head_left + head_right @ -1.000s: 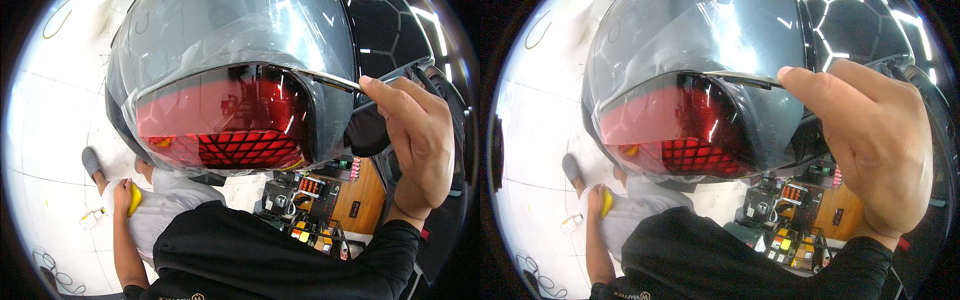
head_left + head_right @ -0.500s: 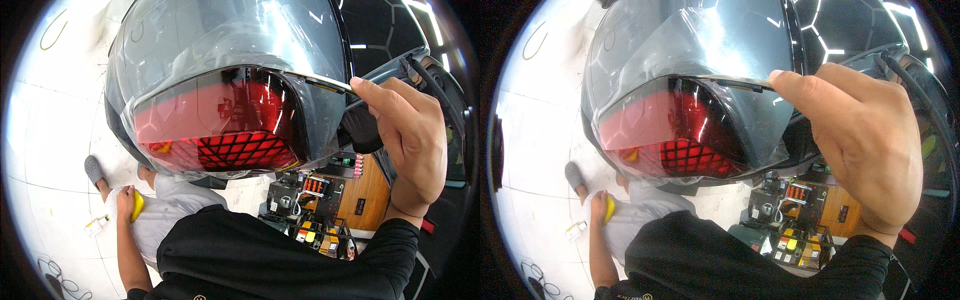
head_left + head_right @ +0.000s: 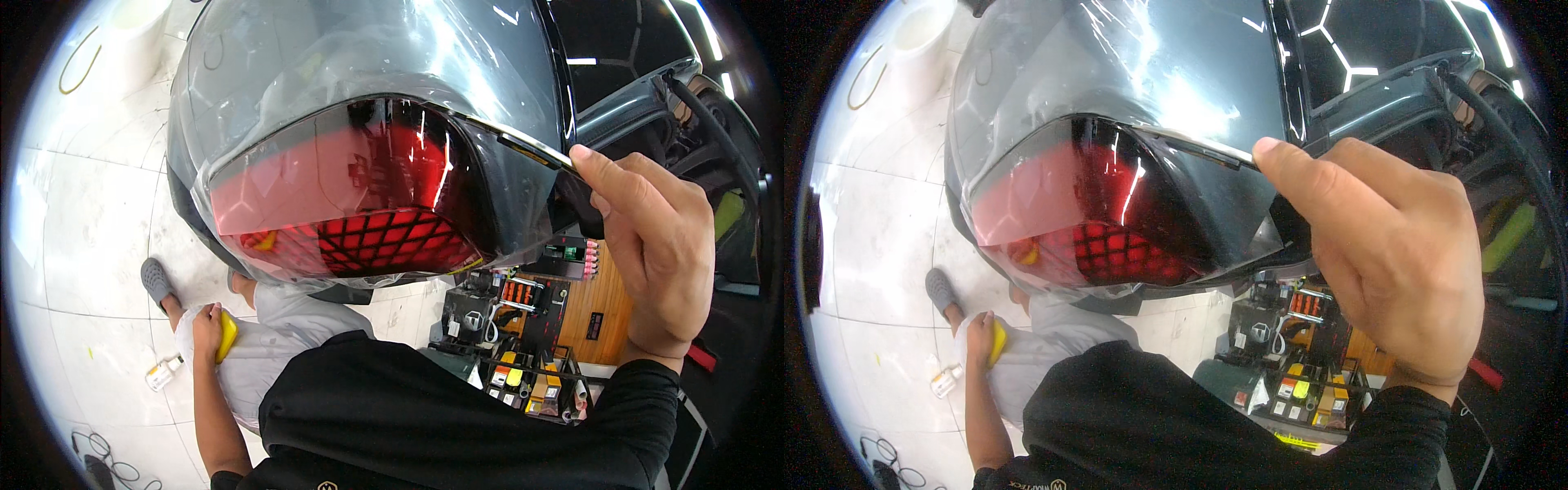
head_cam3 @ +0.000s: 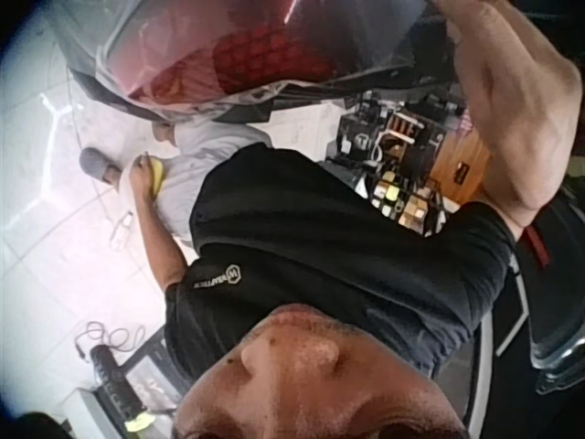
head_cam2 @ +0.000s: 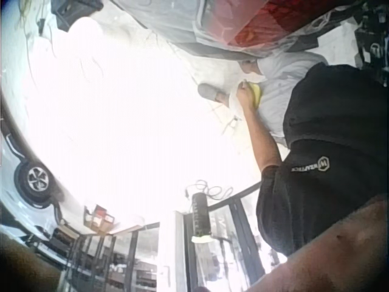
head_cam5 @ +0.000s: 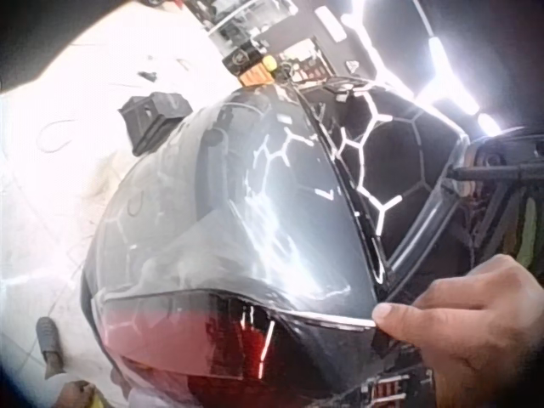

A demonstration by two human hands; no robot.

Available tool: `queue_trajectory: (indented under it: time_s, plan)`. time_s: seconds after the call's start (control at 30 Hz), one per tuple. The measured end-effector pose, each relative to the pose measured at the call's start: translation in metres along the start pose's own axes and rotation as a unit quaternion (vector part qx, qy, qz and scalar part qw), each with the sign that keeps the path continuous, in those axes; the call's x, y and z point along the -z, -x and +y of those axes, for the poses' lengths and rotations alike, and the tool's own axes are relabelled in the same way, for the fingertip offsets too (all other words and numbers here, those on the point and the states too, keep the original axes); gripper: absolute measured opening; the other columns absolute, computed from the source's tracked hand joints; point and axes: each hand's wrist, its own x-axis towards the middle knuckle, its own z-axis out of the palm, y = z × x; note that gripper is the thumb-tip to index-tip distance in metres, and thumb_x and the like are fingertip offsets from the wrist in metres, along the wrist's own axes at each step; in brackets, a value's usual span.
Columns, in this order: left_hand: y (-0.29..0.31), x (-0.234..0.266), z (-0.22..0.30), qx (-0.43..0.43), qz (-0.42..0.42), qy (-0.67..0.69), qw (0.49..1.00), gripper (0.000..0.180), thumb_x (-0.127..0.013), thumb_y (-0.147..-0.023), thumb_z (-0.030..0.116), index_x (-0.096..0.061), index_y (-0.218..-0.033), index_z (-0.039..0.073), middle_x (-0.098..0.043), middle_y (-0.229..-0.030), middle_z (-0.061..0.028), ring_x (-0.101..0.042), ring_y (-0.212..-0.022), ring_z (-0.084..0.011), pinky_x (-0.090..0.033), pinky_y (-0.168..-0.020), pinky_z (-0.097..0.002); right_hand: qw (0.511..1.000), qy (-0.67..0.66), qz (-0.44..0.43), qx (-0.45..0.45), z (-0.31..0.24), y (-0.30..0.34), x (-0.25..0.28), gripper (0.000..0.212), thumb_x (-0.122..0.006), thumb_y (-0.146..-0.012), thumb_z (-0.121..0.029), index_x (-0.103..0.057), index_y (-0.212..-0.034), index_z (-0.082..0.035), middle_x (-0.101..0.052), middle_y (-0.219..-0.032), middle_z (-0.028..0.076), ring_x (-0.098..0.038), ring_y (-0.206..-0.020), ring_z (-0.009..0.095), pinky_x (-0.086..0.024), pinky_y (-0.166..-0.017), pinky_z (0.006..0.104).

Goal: The person applies a protective film to a car's taillight using a yellow squeegee and a metal blade. They smooth the film over the surface, trim the excess material around the edges, and wipe the area with a cloth.

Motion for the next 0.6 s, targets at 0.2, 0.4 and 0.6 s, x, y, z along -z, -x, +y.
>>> queue_trajectory:
  time_s: [0.2,0.4,0.6]
  plan:
    - [0.006,0.004,0.009,-0.013,-0.004,-0.021,1.000,0.045,-0.051,-0.099,0.034,-0.067,-0.111,-0.006,-0.068,-0.097,-0.0312,-0.067,-0.093,-0.0436,-0.050,-0.083,-0.0440,0.999,-0.035,0.018,-0.034,-0.002,0.010,-0.006,0.042,-0.059,-0.080,0.010,-0.069,-0.118,-0.004,-0.053,-0.066,0.006,-0.048,-0.053,0.013,-0.036,-0.049,0.0285]
    - [0.004,0.003,0.007,-0.006,-0.005,-0.029,1.000,0.044,-0.052,-0.099,0.034,-0.067,-0.111,-0.006,-0.068,-0.098,-0.0310,-0.067,-0.093,-0.0432,-0.050,-0.083,-0.0439,0.995,-0.078,0.043,-0.050,-0.002,0.019,-0.021,0.041,-0.059,-0.081,0.010,-0.069,-0.118,-0.004,-0.051,-0.065,0.004,-0.045,-0.052,0.012,-0.034,-0.048,0.0291]
    - [0.005,0.006,0.006,0.000,0.015,-0.017,1.000,0.045,-0.052,-0.099,0.034,-0.067,-0.112,-0.006,-0.068,-0.100,-0.0304,-0.068,-0.095,-0.0416,-0.050,-0.085,-0.0433,0.996,-0.060,0.059,-0.030,-0.010,0.023,-0.022,0.039,-0.062,-0.079,0.009,-0.069,-0.115,-0.004,-0.047,-0.063,0.004,-0.044,-0.053,0.015,-0.034,-0.051,0.0313]
